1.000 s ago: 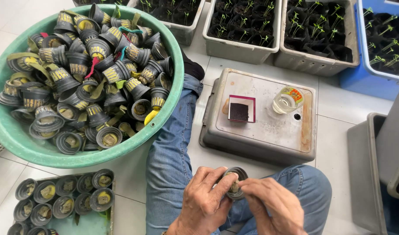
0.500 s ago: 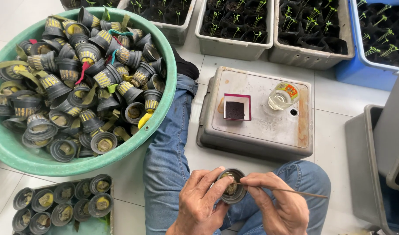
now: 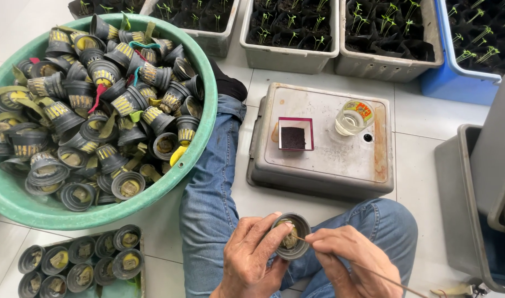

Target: The person is planting individual seeds into small hydroponic net pots containing rockwool substrate using a thin stick.

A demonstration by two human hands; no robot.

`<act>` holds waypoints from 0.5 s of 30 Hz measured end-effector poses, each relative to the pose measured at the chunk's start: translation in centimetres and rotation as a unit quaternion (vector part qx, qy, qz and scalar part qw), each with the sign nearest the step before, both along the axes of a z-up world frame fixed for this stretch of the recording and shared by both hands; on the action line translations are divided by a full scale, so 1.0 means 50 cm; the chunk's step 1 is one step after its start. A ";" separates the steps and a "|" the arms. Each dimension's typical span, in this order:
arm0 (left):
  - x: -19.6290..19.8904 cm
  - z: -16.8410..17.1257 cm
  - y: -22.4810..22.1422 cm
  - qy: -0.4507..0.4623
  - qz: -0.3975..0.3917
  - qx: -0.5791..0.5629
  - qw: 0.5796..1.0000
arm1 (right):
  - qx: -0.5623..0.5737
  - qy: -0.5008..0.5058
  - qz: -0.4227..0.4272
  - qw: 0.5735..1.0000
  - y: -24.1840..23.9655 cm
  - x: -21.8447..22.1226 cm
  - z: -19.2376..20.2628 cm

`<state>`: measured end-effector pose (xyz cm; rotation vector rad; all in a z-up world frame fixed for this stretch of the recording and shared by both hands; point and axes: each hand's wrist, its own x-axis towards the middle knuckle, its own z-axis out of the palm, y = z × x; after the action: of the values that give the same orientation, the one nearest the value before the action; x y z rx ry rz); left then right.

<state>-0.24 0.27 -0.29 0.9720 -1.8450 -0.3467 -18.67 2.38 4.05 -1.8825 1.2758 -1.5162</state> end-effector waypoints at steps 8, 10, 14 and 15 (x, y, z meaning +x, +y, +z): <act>0.001 -0.008 0.003 -0.009 0.005 -0.003 1.000 | -0.033 0.038 0.024 0.998 -0.006 0.006 -0.007; 0.002 -0.013 0.002 -0.007 0.006 -0.008 1.000 | -0.042 0.043 0.024 0.998 -0.008 0.003 -0.009; 0.004 -0.026 -0.005 -0.002 0.009 -0.013 1.000 | -0.044 0.071 0.056 0.995 -0.020 -0.006 -0.022; 0.002 -0.030 -0.006 0.004 0.014 -0.002 1.000 | -0.053 0.072 0.058 0.994 -0.023 -0.008 -0.027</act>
<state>-0.12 -0.04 -1.82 0.9902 -1.8223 -0.3293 -19.09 1.26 2.72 -2.1288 1.1430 -1.4365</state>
